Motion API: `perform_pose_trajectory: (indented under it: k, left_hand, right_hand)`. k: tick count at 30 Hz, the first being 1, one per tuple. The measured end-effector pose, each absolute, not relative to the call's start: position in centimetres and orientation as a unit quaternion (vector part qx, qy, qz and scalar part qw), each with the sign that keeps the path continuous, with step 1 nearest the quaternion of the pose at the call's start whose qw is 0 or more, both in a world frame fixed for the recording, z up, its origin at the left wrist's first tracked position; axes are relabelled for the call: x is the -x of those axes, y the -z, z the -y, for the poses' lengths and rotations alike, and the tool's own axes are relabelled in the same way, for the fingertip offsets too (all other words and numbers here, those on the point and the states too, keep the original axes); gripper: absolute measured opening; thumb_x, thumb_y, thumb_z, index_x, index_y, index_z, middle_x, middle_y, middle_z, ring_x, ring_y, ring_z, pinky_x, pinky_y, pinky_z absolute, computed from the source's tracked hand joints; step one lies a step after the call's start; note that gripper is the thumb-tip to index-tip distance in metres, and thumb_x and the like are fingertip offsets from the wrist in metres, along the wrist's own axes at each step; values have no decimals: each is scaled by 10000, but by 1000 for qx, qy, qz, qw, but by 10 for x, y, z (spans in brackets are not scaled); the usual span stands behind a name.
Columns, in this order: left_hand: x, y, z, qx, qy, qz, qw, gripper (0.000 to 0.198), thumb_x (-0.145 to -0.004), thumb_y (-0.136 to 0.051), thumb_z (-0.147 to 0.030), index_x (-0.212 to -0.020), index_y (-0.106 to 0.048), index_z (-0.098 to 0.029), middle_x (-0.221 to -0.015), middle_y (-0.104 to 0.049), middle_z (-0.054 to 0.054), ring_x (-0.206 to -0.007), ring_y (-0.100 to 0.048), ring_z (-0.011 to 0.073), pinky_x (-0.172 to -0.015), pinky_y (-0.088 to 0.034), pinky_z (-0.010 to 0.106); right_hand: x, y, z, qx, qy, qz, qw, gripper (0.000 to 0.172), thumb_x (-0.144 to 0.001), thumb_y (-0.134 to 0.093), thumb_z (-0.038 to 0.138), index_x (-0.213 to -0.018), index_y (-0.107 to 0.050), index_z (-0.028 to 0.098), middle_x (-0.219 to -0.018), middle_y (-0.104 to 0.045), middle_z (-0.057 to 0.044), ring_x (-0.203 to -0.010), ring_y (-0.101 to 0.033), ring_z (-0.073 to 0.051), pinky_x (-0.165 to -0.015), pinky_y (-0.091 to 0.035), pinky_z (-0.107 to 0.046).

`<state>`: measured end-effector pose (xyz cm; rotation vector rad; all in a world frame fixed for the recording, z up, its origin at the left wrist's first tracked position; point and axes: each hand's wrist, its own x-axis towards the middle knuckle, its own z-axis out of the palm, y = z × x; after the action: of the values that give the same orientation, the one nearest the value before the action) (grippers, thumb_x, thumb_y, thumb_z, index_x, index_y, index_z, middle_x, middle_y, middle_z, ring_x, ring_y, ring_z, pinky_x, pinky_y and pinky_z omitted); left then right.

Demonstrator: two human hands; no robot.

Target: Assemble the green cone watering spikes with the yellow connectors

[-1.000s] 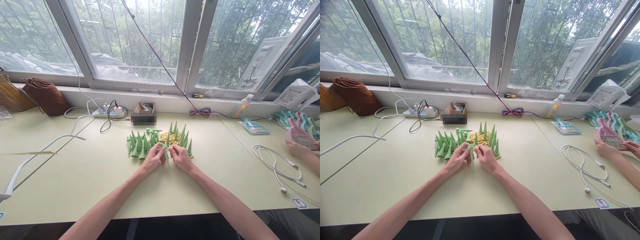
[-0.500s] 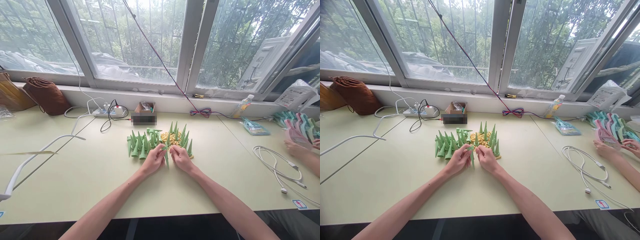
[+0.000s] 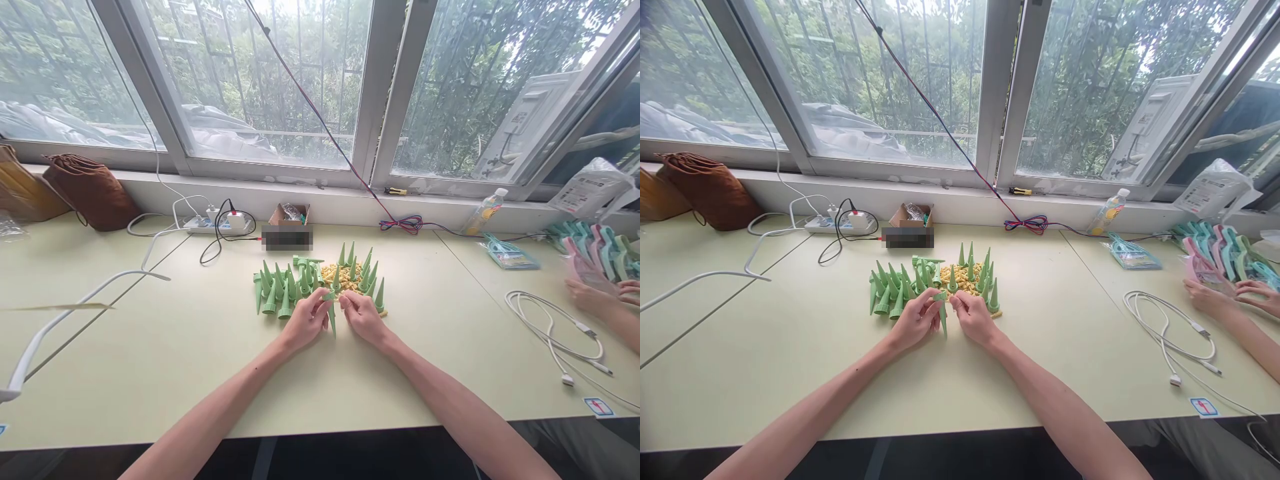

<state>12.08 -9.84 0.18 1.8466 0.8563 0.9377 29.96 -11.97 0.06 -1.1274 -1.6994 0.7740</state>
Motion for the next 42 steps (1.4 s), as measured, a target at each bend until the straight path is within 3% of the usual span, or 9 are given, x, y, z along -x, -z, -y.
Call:
perform_pose_trajectory:
  k: [5, 8, 12, 23, 28, 33, 38, 42]
  left_hand:
    - [-127, -12, 100, -660, -400, -326, 546, 305, -934, -503, -495, -1032, -446, -212, -543, -580, -56, -407, -547, 124, -420, -456, 226]
    - [-128, -15, 100, -631, -406, -320, 579, 337, -906, -544, -514, -1007, -441, -209, -531, -584, -55, -400, -555, 129, -406, -456, 225]
    - [-128, -14, 98, -613, -403, -324, 598, 353, -890, -563, -525, -980, -452, -203, -519, -575, -54, -398, -560, 130, -390, -447, 216]
    - [-124, -8, 100, -666, -377, -334, 550, 330, -918, -529, -511, -1017, -460, -204, -549, -562, -58, -397, -546, 119, -398, -431, 212]
    - [-123, -8, 100, -678, -371, -338, 537, 312, -927, -523, -496, -1021, -470, -203, -557, -561, -56, -404, -543, 110, -413, -432, 210]
    - [-126, -14, 100, -636, -385, -328, 582, 350, -890, -571, -522, -976, -463, -200, -551, -575, -51, -399, -556, 124, -401, -442, 221]
    - [-128, -20, 100, -596, -400, -339, 608, 386, -862, -604, -533, -989, -450, -202, -544, -590, -51, -411, -574, 136, -409, -461, 230]
    - [-128, -20, 100, -600, -397, -338, 607, 400, -851, -614, -535, -988, -447, -199, -529, -588, -52, -401, -564, 133, -405, -461, 229]
  right_hand:
    - [-297, -6, 122, 476, -321, 659, 486, 274, -989, -446, 451, -972, -556, 200, -656, -567, 18, -517, -513, -131, -531, -416, -255]
    - [-297, -7, 122, 475, -313, 660, 490, 290, -978, -477, 446, -1092, -575, 198, -775, -623, -15, -550, -549, -134, -552, -455, -263]
    - [-298, -5, 120, 465, -310, 671, 487, 294, -973, -480, 451, -978, -620, 192, -804, -632, -30, -550, -560, -134, -560, -475, -271]
    - [-300, -1, 119, 472, -309, 684, 462, 361, -981, -460, 438, -715, -513, 200, -551, -526, 28, -478, -485, -125, -515, -390, -256]
    - [-301, -1, 119, 478, -297, 690, 455, 381, -978, -457, 461, -707, -526, 202, -481, -432, 52, -441, -404, -122, -478, -328, -260]
    - [-298, -5, 122, 476, -322, 675, 463, 393, -982, -424, 502, -748, -525, 203, -551, -506, 30, -471, -465, -127, -498, -381, -261]
    - [-296, -9, 124, 474, -326, 661, 482, 301, -980, -443, 479, -872, -512, 207, -649, -545, 18, -522, -507, -134, -524, -417, -261]
    - [-296, -9, 124, 475, -325, 661, 482, 306, -987, -426, 462, -828, -492, 209, -637, -531, 19, -523, -501, -135, -531, -420, -265]
